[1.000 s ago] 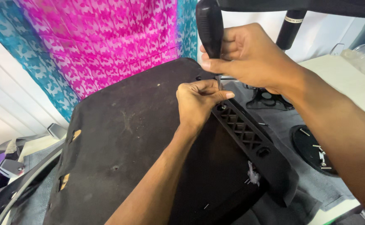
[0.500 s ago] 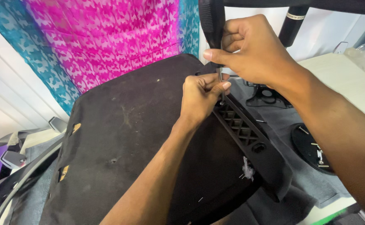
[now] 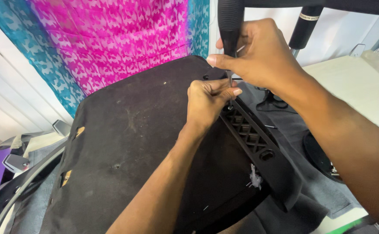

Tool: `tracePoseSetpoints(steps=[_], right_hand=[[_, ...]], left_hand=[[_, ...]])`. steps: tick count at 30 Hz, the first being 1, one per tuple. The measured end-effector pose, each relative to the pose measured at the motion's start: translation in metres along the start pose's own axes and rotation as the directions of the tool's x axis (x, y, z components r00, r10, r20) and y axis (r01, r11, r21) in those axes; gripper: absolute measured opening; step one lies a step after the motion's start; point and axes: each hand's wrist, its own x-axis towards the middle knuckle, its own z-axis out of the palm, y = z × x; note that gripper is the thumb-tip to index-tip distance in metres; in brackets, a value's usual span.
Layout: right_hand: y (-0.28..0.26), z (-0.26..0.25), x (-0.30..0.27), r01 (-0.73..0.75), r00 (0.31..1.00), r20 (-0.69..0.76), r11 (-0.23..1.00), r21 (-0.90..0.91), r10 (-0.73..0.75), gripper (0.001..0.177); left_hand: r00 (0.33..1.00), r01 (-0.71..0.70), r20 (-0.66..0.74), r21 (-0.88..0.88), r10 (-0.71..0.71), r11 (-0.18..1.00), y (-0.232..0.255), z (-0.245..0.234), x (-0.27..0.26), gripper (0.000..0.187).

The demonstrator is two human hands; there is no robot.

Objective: The person attaches a black plastic frame to a chair seat using a screwdriver and screws. They align the frame, insert screws, and tighten them to secure the frame to the seat.

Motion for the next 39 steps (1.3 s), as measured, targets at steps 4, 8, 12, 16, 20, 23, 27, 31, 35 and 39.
tracePoseSetpoints(steps=[4, 8, 12, 16, 20, 23, 27, 31, 35, 39], right_hand=[[-0.006, 0.000, -0.001, -0.102, 0.995, -0.028, 0.988, -0.115, 0.100, 0.035], [-0.007, 0.002, 0.000, -0.024, 0.999, 0.043, 1.000, 0.012, 0.023, 0.023], [-0.005, 0.002, -0.002, -0.098, 0.994, 0.052, 0.994, 0.057, 0.095, 0.021], [-0.005, 0.001, -0.003, -0.112, 0.994, 0.033, 0.990, 0.091, 0.109, 0.020], [-0.010, 0.001, 0.000, -0.045, 0.999, -0.034, 0.954, -0.296, 0.037, 0.025], [-0.013, 0.002, 0.001, -0.062, 0.998, -0.040, 0.947, -0.315, 0.052, 0.030], [-0.014, 0.001, -0.002, -0.208, 0.978, -0.046, 0.954, -0.217, 0.203, 0.031], [-0.010, -0.004, 0.001, -0.118, 0.991, 0.074, 0.993, 0.020, 0.116, 0.030], [-0.008, -0.011, 0.008, -0.168, 0.971, 0.176, 0.985, 0.032, 0.160, 0.033], [-0.007, -0.011, 0.009, -0.172, 0.953, 0.260, 0.984, 0.040, 0.155, 0.032]], left_hand=[[0.999, 0.011, -0.045, -0.028, -0.012, 1.000, 0.002, 0.002, -0.005, 0.028], [0.998, 0.052, -0.027, -0.033, -0.053, 0.998, -0.003, 0.004, -0.001, 0.025], [0.998, -0.034, 0.047, -0.162, 0.042, 0.986, -0.013, 0.004, 0.001, 0.025], [0.999, 0.015, 0.043, -0.157, -0.008, 0.987, -0.021, 0.003, 0.001, 0.024], [0.998, -0.010, 0.051, -0.176, 0.020, 0.984, -0.023, 0.005, 0.003, 0.022], [0.998, 0.000, 0.056, -0.154, 0.009, 0.988, -0.022, 0.004, 0.003, 0.022], [0.998, -0.009, 0.059, -0.110, 0.015, 0.994, -0.019, 0.004, 0.001, 0.025], [0.997, -0.073, 0.012, -0.054, 0.073, 0.996, -0.017, 0.006, -0.003, 0.025], [0.993, -0.114, -0.026, 0.053, 0.116, 0.992, -0.015, 0.008, -0.006, 0.023], [0.994, -0.097, -0.050, 0.055, 0.100, 0.994, -0.018, 0.008, -0.008, 0.023]])
